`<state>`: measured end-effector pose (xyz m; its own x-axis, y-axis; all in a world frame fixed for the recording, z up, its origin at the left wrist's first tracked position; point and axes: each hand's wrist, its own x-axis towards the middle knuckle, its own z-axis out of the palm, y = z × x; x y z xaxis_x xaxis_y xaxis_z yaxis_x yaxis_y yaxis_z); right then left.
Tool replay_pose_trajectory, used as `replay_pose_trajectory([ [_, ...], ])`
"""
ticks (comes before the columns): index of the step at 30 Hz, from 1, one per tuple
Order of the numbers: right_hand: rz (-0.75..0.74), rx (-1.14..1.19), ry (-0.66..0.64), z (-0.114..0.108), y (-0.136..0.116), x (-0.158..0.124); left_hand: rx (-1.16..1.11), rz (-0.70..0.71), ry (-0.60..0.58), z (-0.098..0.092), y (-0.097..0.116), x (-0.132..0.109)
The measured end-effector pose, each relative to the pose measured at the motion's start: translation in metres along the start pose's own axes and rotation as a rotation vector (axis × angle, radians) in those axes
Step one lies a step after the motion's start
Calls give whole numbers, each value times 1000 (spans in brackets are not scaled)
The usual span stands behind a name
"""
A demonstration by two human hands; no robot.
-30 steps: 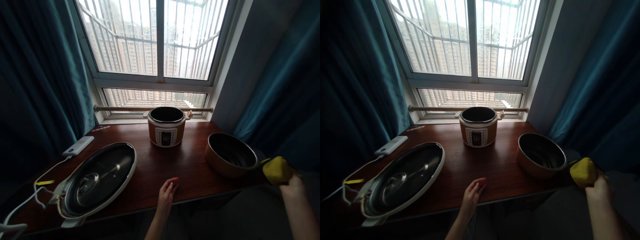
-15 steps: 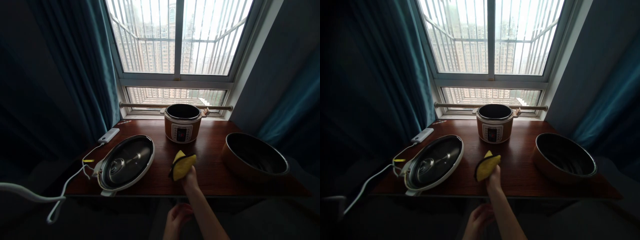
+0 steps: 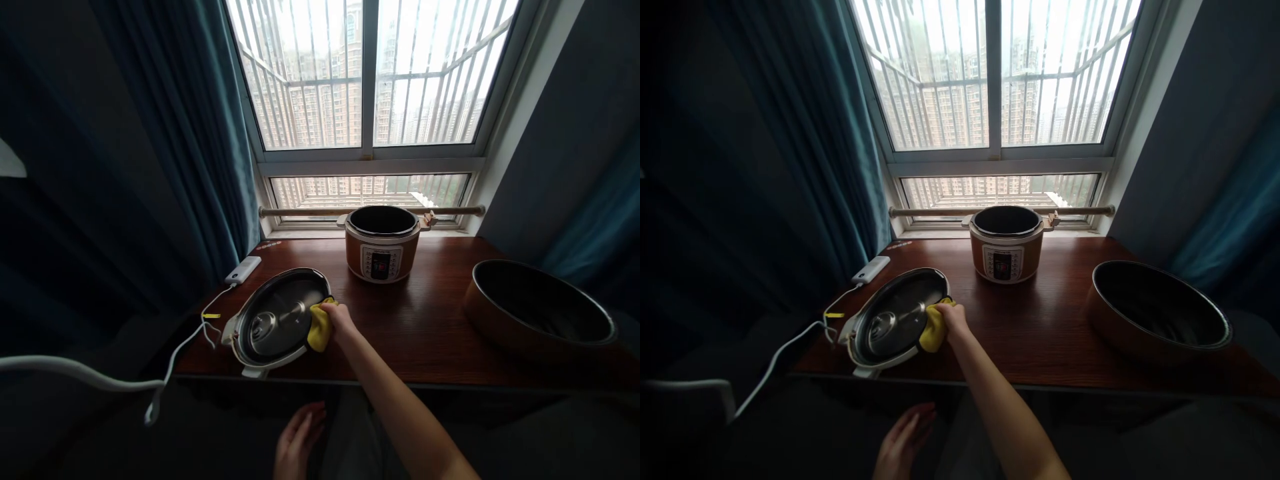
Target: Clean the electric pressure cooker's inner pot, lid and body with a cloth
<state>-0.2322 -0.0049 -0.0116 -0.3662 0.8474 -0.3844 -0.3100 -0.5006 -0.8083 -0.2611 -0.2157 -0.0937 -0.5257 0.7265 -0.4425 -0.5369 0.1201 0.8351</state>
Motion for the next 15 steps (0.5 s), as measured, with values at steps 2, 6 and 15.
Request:
replay_pose_trajectory([
  [2,-32,38,31,-5,-4,-9,-45,72,58,-3,7,3],
  [6,-74,116,8,-31,-12,-51,-112,197,187,-4,29,2],
  [15,-64,367,173,-150,-13,-139,21,367,170,42,1,-33],
])
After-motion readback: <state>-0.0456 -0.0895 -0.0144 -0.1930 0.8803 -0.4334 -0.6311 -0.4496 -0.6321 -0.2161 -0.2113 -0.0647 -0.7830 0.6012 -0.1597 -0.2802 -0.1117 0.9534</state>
